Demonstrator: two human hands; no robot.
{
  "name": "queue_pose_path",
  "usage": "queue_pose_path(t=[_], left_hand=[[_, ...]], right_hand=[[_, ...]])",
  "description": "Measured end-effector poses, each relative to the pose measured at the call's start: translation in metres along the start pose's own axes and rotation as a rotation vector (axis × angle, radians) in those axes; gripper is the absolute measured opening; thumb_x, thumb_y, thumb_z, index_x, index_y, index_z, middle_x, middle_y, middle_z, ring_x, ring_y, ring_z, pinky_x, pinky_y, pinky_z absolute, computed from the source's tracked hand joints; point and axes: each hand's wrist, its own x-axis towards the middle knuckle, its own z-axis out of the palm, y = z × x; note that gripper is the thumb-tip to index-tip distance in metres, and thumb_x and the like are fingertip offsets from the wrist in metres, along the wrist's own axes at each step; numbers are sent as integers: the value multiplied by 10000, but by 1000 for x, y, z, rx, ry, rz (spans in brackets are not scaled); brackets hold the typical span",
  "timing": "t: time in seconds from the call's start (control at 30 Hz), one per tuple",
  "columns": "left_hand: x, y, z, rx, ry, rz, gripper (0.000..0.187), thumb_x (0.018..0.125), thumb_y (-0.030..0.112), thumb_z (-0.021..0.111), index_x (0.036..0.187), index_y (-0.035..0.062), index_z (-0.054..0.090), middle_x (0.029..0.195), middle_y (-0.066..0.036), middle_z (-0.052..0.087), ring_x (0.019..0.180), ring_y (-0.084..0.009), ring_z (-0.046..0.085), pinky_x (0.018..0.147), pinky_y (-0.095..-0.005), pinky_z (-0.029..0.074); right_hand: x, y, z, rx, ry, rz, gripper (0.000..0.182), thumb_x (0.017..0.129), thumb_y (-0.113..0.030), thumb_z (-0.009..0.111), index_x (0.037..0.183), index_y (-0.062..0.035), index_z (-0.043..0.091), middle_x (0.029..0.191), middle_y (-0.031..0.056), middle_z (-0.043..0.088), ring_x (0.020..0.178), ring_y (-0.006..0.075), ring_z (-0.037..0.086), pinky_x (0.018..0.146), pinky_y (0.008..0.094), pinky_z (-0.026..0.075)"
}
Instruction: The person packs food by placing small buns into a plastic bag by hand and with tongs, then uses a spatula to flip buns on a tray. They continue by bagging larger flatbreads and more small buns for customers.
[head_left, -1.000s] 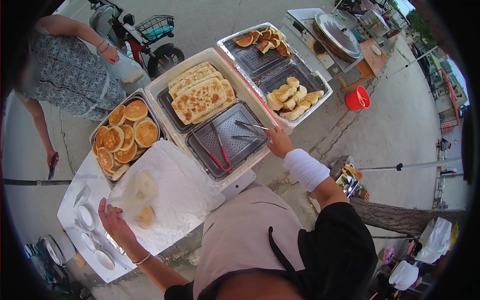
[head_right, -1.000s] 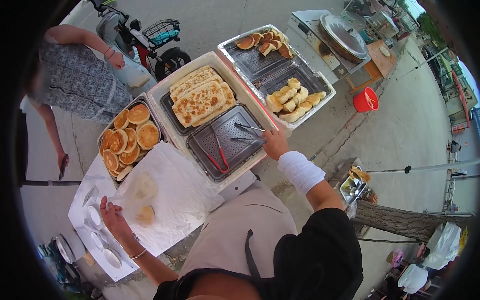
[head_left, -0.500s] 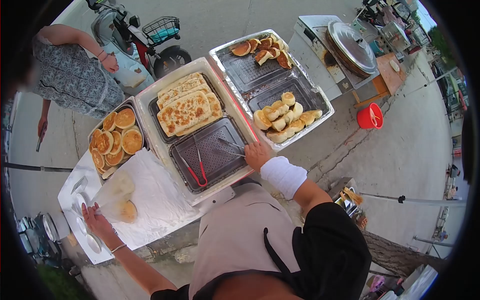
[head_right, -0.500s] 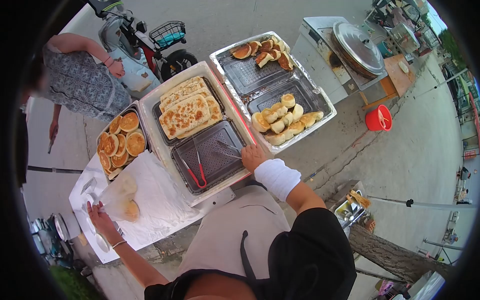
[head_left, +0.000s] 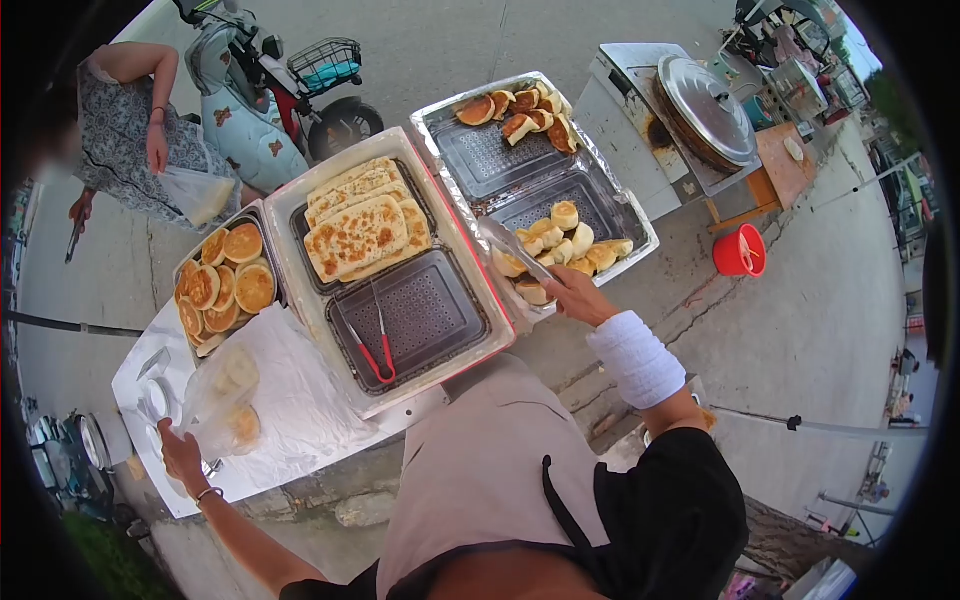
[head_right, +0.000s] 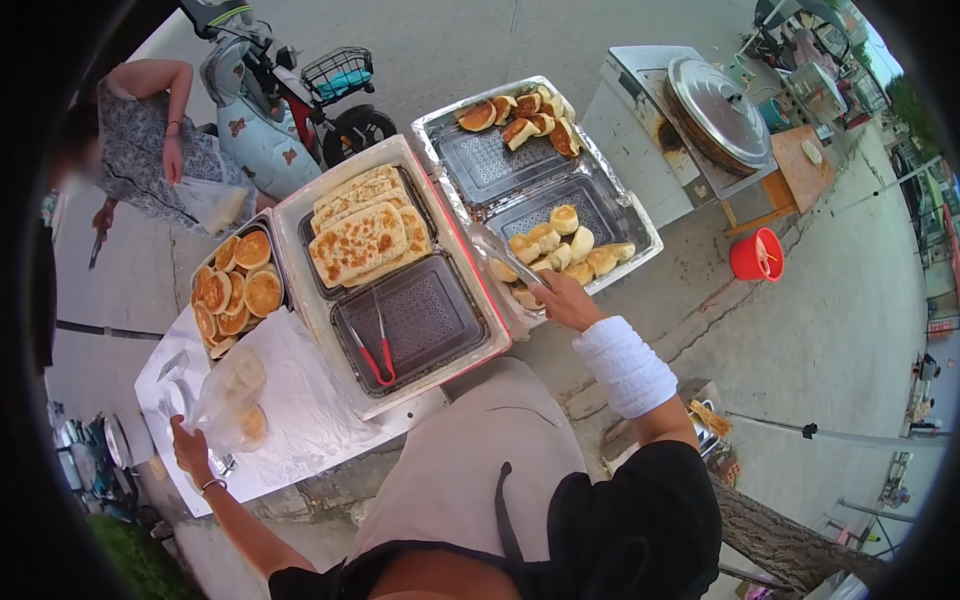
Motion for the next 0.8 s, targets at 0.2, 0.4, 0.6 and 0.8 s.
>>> queue_pose_path(t=[0.2, 0.4, 0.6, 0.8], left_hand=[[4, 21, 0, 110, -13, -44, 440, 866, 165, 633, 1267, 227, 465, 1007, -157, 704, 937, -400, 669, 761, -518, 512], [6, 13, 12, 112, -37, -127, 502, 871, 252, 657, 1320, 220, 436, 1092, -181, 666, 1012, -401, 642, 827, -529, 501], [6, 21, 10, 203, 81, -124, 641, 855, 289, 690, 1415, 194, 392, 1276, -188, 544, 1186, -377, 534, 934, -494, 460], [-50, 105, -37, 47, 197, -1, 625, 859, 261, 684, 1414, 168, 412, 1318, -196, 491, 1212, -380, 500, 980, -481, 441]], right_hand=[[53, 36, -55, 227, 112, 161, 314, 946, -323, 548, 907, -15, 593, 738, 36, 576, 541, 115, 546, 454, 281, 414], [157, 49, -108, 297, 166, 185, 343, 939, -337, 553, 869, -6, 609, 738, 54, 586, 560, 124, 551, 455, 287, 410], [261, 73, -138, 377, 67, 282, 330, 931, -332, 585, 781, -38, 581, 688, 51, 578, 507, 133, 513, 416, 299, 381], [306, 62, -146, 439, 62, 357, 338, 920, -336, 608, 826, -12, 602, 672, 53, 589, 505, 130, 527, 430, 291, 393]])
